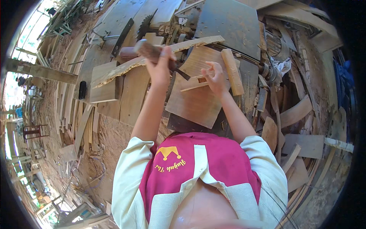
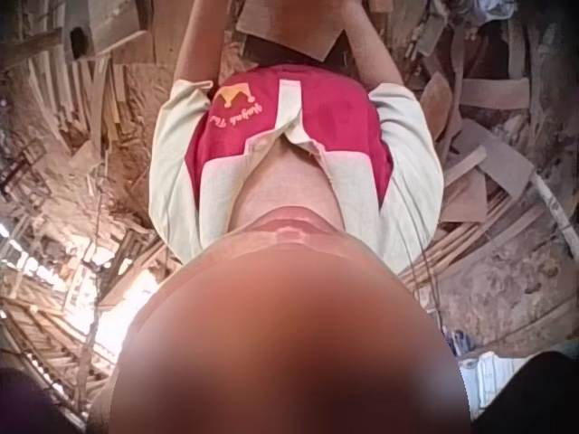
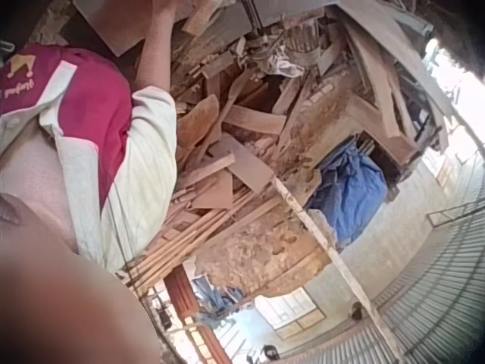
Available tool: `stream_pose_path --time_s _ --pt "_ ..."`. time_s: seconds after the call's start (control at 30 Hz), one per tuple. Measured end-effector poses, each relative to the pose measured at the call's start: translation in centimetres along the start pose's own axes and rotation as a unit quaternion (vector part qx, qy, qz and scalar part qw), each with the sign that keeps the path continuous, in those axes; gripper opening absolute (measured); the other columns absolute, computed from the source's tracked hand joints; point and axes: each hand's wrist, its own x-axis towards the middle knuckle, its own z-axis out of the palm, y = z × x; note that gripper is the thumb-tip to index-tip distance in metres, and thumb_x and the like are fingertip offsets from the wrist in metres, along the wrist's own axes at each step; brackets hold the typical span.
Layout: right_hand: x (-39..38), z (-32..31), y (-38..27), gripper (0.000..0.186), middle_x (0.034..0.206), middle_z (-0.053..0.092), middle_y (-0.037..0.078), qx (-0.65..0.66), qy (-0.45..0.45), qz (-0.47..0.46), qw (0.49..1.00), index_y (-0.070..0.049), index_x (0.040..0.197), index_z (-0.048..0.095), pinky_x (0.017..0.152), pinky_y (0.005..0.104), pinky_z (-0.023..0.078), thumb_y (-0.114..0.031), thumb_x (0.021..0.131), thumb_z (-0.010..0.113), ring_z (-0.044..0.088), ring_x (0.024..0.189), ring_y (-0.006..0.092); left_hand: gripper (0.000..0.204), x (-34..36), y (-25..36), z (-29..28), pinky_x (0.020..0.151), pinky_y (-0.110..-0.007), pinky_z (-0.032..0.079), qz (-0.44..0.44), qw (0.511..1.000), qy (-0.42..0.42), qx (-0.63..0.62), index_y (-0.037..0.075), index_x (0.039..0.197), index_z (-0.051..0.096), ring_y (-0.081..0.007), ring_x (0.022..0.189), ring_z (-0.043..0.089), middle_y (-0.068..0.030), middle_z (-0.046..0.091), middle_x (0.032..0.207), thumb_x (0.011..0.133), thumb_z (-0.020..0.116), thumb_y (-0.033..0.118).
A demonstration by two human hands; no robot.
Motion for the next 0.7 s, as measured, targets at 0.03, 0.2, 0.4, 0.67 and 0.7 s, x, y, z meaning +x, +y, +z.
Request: stream_pose_path --time_s 0.03,0.2,0.4,0.67,0.7 --pt "0.0 -0.6 -2.0 0.048 0.108 0.054 0.011 0.095 -0.055 -0.001 0.994 -0.005 0.111 0.053 0.083 0.0364 0.042 -0.038 0.078 0.063 0.052 0.098 0.0249 0.006 -0.8 0.2 0.3 0.054 -0.026 0.041 -0.027 0.998 -0.008 0.058 0.004 0.083 0.052 -0.0136 0.057 0.051 -0.0039 0.054 0.066 0.081 0.057 0.008" --pt "-1.1 -2.9 -6.8 0.050 0.110 0.054 0.007 0.225 -0.231 -0.042 0.945 -0.007 0.115 0.049 0.082 0.0323 0.042 -0.019 0.071 0.070 0.050 0.101 0.0164 0.056 -3.4 -1.5 2.4 0.089 -0.038 0.038 0.200 0.882 -0.318 0.284 0.008 0.117 0.054 -0.0277 0.106 0.048 -0.0149 0.051 0.112 0.072 0.070 0.035" --pt "-5.4 -6.3 -3.9 0.026 0.090 0.060 0.005 0.222 -0.176 0.054 0.958 -0.003 0.095 0.054 0.075 0.0275 0.046 -0.004 0.073 0.066 0.057 0.085 0.0128 0.084 -4.1 -0.3 2.4 0.103 -0.053 0.018 -0.025 0.795 -0.474 0.378 0.016 0.137 0.031 -0.0343 0.128 0.027 -0.0175 0.032 0.137 0.070 0.062 0.056" --pt "-8.6 -9.4 -3.5 0.011 0.077 0.059 0.010 0.350 0.068 0.030 0.934 -0.003 0.080 0.050 0.073 0.0326 0.048 -0.003 0.081 0.061 0.060 0.076 0.0202 0.065 -7.4 -8.6 -5.4 0.088 -0.041 0.040 0.031 0.652 -0.355 0.669 0.006 0.124 0.043 -0.0297 0.110 0.047 -0.0159 0.051 0.115 0.075 0.063 0.044" --pt "-8.7 -9.2 -3.2 0.011 0.077 0.059 0.010 0.348 0.068 0.031 0.935 -0.003 0.080 0.050 0.073 0.0326 0.048 -0.003 0.081 0.061 0.060 0.076 0.0202 0.059 -7.4 -8.7 -5.4 0.085 -0.041 0.042 0.007 0.636 -0.347 0.689 0.004 0.117 0.048 -0.0290 0.105 0.050 -0.0142 0.053 0.111 0.076 0.063 0.043"
